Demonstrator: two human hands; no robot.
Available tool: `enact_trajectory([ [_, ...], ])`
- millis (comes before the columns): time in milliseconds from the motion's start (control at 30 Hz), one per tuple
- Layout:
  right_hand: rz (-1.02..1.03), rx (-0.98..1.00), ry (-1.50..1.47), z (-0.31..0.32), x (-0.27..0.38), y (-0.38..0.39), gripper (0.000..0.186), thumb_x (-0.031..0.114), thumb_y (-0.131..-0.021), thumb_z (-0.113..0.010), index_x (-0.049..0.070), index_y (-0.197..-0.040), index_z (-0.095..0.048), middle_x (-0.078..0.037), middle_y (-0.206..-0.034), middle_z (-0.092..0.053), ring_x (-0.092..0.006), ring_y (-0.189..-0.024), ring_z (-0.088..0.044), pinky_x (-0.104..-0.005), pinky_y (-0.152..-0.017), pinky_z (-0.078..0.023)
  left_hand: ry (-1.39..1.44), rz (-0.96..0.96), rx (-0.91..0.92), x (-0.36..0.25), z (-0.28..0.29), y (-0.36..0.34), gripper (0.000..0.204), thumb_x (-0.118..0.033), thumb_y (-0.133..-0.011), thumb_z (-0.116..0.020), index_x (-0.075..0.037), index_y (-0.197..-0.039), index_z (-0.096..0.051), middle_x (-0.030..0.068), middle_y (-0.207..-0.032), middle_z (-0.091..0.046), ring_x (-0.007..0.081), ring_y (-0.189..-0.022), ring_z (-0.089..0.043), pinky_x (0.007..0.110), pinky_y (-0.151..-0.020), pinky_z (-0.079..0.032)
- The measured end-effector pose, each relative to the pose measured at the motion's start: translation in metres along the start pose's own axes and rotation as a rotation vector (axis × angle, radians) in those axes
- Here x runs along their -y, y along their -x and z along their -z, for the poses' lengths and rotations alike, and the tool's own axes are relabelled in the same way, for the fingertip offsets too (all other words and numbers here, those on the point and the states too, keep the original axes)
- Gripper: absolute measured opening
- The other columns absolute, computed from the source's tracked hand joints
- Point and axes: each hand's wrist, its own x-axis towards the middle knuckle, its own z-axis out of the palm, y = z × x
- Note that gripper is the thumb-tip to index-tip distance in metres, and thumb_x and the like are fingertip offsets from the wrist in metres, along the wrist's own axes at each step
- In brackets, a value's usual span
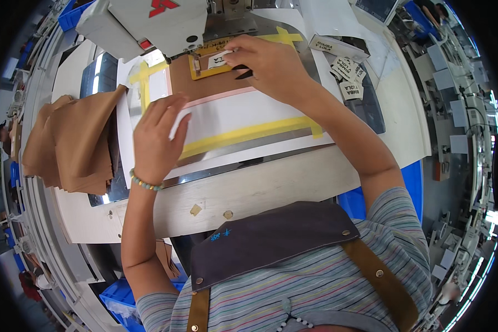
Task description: Sewing brand labels onto pieces of brown leather fabric using an industrial sewing machine.
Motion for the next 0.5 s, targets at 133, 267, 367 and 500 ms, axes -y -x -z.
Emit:
enact_trajectory([
  [133,0.126,0.152,0.144,-0.042,-0.024,-0.023,0.032,-0.003,-0.083,-0.068,0.012,-0.110,-0.078,0.000,-0.123,-0.071,-0.0239,-0.104,-0.072,-0.0346,-0.080,-0.061,0.006,-0.021,0.107,0.010,-0.018,-0.011,0.042,0.000,-0.085,-0.077,-0.003,-0.126,-0.068,0.0113,-0.130,-0.069,0.0335,-0.116,-0.066,0.042,-0.097,-0.056],
  [267,0.176,0.147,0.273,-0.060,-0.037,-0.023,0.032,0.000,-0.085,-0.066,0.013,-0.112,-0.078,0.001,-0.125,-0.071,-0.0227,-0.109,-0.070,-0.0348,-0.082,-0.061,-0.066,-0.034,0.140,0.026,-0.036,-0.018,0.047,-0.004,-0.087,-0.075,-0.001,-0.133,-0.064,0.0132,-0.144,-0.062,0.0375,-0.131,-0.057,0.044,-0.109,-0.050],
  [367,0.155,0.128,0.308,-0.060,-0.036,-0.023,0.033,0.001,-0.086,-0.065,0.014,-0.114,-0.077,0.001,-0.126,-0.071,-0.0223,-0.114,-0.069,-0.0359,-0.084,-0.062,-0.080,-0.036,0.196,0.034,-0.051,-0.025,0.051,-0.016,-0.093,-0.073,-0.001,-0.139,-0.060,0.0130,-0.151,-0.057,0.0392,-0.140,-0.049,0.045,-0.115,-0.044],
  [500,0.044,0.246,0.178,-0.048,-0.030,-0.020,0.039,-0.003,-0.086,-0.061,0.012,-0.119,-0.076,-0.001,-0.131,-0.069,-0.0237,-0.118,-0.067,-0.0378,-0.090,-0.060,-0.111,-0.085,0.213,0.041,-0.064,-0.033,0.051,-0.023,-0.099,-0.069,-0.003,-0.144,-0.057,0.0111,-0.155,-0.054,0.0416,-0.146,-0.043,0.048,-0.118,-0.040],
])
